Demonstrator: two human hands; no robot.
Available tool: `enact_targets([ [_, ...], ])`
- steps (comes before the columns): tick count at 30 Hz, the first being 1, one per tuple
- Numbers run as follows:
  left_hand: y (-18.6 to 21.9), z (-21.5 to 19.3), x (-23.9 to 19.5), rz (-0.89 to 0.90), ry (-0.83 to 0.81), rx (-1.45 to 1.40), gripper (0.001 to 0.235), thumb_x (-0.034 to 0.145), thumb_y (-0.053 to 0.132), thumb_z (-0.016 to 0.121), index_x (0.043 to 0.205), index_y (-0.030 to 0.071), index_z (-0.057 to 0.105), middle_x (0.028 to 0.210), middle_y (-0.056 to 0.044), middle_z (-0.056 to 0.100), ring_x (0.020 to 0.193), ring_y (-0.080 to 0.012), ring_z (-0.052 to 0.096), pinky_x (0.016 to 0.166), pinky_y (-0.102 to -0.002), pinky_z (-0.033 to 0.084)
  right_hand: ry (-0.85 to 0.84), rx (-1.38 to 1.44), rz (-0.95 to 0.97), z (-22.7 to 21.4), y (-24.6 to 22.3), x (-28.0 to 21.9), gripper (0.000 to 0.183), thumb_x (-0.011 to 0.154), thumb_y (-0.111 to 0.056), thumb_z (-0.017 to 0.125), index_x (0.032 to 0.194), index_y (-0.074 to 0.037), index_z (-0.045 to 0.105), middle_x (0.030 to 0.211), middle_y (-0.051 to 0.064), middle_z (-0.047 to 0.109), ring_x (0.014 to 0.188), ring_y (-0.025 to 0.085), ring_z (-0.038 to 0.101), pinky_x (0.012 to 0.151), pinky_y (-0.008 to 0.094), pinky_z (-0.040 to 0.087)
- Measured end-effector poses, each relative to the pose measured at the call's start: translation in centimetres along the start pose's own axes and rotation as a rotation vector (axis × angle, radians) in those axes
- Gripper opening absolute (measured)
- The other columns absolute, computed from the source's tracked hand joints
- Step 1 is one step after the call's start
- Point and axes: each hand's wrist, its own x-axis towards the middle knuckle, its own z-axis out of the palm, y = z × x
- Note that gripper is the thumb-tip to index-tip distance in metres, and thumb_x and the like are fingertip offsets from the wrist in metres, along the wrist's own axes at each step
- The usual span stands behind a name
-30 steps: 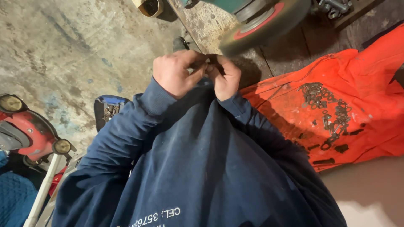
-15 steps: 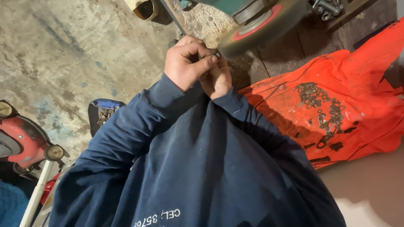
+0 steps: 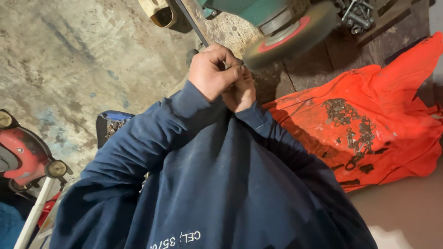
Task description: Using a bench grinder with a wire wheel to remove rust and debris from various small metal bolts and fasteners.
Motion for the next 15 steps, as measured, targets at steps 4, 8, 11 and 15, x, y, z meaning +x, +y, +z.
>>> enact_targets([
  [4, -0.1, 0.1, -0.2, -0.024, -0.005, -0.061, 0.011, 0.081, 0.008, 0.082, 0.083, 0.005, 0.071, 0.089, -0.006, 0.07, 0.083, -0.0185, 0.071, 0.076, -0.031, 0.056, 0.052, -0.053, -0.014, 0.6, -0.4, -0.2, 0.018, 0.103, -0.019, 0.069, 0.111, -0.003, 0.066, 0.095, -0.002, 0.063, 0.082, 0.005, 0.056, 0.074, 0.021, 0.046],
  [8, 0.3, -0.8, -0.8, 0.007, -0.031, -0.085, 0.013, 0.084, 0.008, 0.083, 0.084, 0.004, 0.07, 0.089, -0.007, 0.069, 0.084, -0.0192, 0.07, 0.077, -0.032, 0.056, 0.022, -0.006, 0.007, 2.0, -0.9, -0.5, 0.017, 0.106, -0.019, 0.071, 0.11, -0.004, 0.065, 0.097, 0.0, 0.065, 0.087, 0.008, 0.059, 0.079, 0.024, 0.048],
  [11, 1.0, -2.0, -1.4, 0.12, -0.06, -0.09, 0.015, 0.089, 0.007, 0.083, 0.092, 0.003, 0.069, 0.094, -0.008, 0.069, 0.087, -0.0209, 0.068, 0.079, -0.033, 0.055, 0.144, -0.111, -0.05, 3.1, -2.0, -0.7, 0.026, 0.092, -0.021, 0.072, 0.11, -0.004, 0.064, 0.103, 0.002, 0.069, 0.096, 0.013, 0.066, 0.087, 0.027, 0.054],
  [15, 2.1, -3.7, -2.5, -0.036, -0.13, -0.026, 0.021, 0.088, 0.013, 0.084, 0.095, 0.003, 0.067, 0.089, -0.008, 0.069, 0.078, -0.0167, 0.07, 0.071, -0.03, 0.056, -0.005, -0.764, -0.113, 2.3, -4.5, -1.8, 0.019, 0.1, -0.013, 0.074, 0.11, 0.0, 0.066, 0.099, 0.001, 0.067, 0.09, 0.009, 0.062, 0.082, 0.025, 0.052],
])
